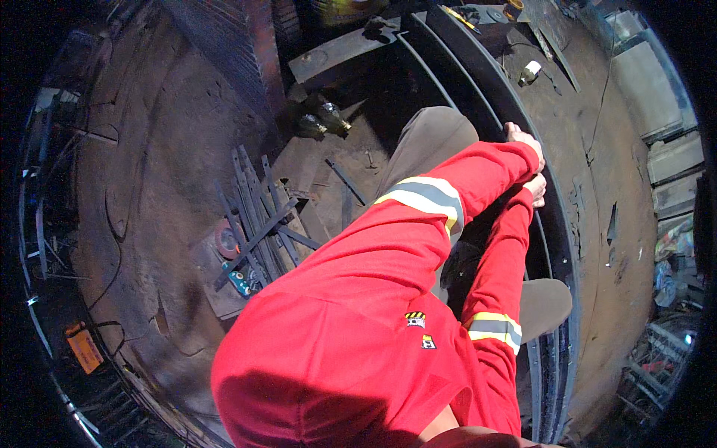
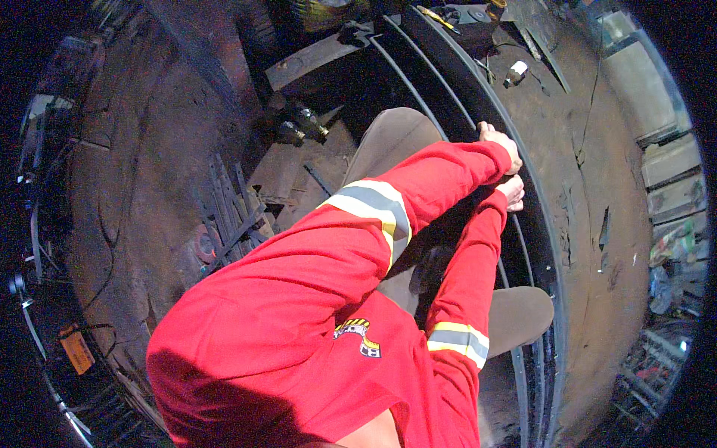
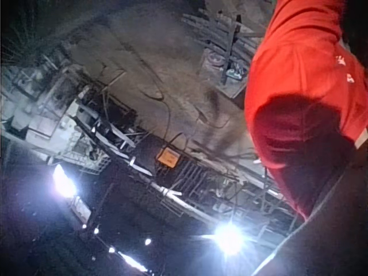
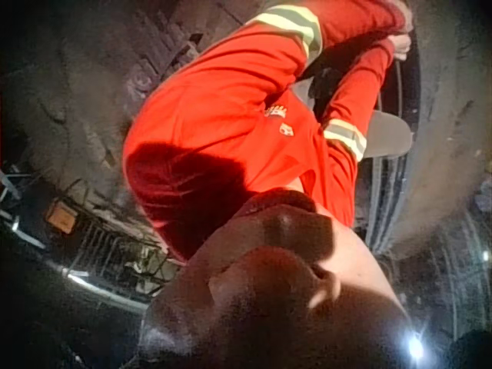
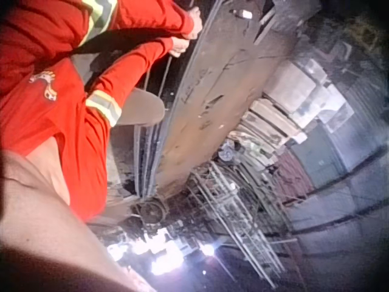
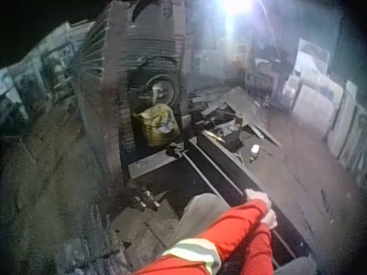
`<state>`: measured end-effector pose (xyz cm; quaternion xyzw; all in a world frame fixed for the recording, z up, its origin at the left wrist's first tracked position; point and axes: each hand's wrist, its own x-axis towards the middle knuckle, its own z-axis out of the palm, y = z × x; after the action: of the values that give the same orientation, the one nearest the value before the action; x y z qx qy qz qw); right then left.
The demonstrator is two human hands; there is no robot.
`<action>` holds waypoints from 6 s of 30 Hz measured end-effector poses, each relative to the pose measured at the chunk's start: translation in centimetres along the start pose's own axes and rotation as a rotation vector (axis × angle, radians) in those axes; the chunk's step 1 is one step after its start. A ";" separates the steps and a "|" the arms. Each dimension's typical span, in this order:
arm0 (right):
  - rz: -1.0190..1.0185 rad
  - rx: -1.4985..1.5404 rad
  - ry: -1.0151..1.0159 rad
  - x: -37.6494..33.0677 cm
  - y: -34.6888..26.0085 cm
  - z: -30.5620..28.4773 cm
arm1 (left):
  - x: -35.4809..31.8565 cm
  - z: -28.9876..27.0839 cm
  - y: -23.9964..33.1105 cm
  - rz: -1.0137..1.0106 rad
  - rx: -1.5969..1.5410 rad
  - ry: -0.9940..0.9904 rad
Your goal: The person sits on the floor and assembles a metal frame by hand-tightening bolts and then using a screwdriver to secure them. The person works on multiple sections of the frame, ensuring the components are aligned and fastened.
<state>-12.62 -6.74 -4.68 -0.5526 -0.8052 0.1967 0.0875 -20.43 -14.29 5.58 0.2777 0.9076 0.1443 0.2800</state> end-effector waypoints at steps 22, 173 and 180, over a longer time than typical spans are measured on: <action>0.107 0.131 0.087 -0.8 -1.0 0.7 | 0.2 -0.5 -0.1 0.019 -0.087 -0.021; 0.047 -0.126 0.248 -6.4 -4.2 -3.8 | 5.8 0.3 -3.1 0.407 -0.022 -0.158; -0.039 0.037 0.133 -5.5 -4.2 -1.4 | 7.2 2.8 -4.1 0.406 -0.022 0.431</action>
<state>-13.64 -12.87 -1.26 -0.5471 -0.8043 0.1727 0.1547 -25.45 -13.08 -1.47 0.4135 0.8704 0.2626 0.0493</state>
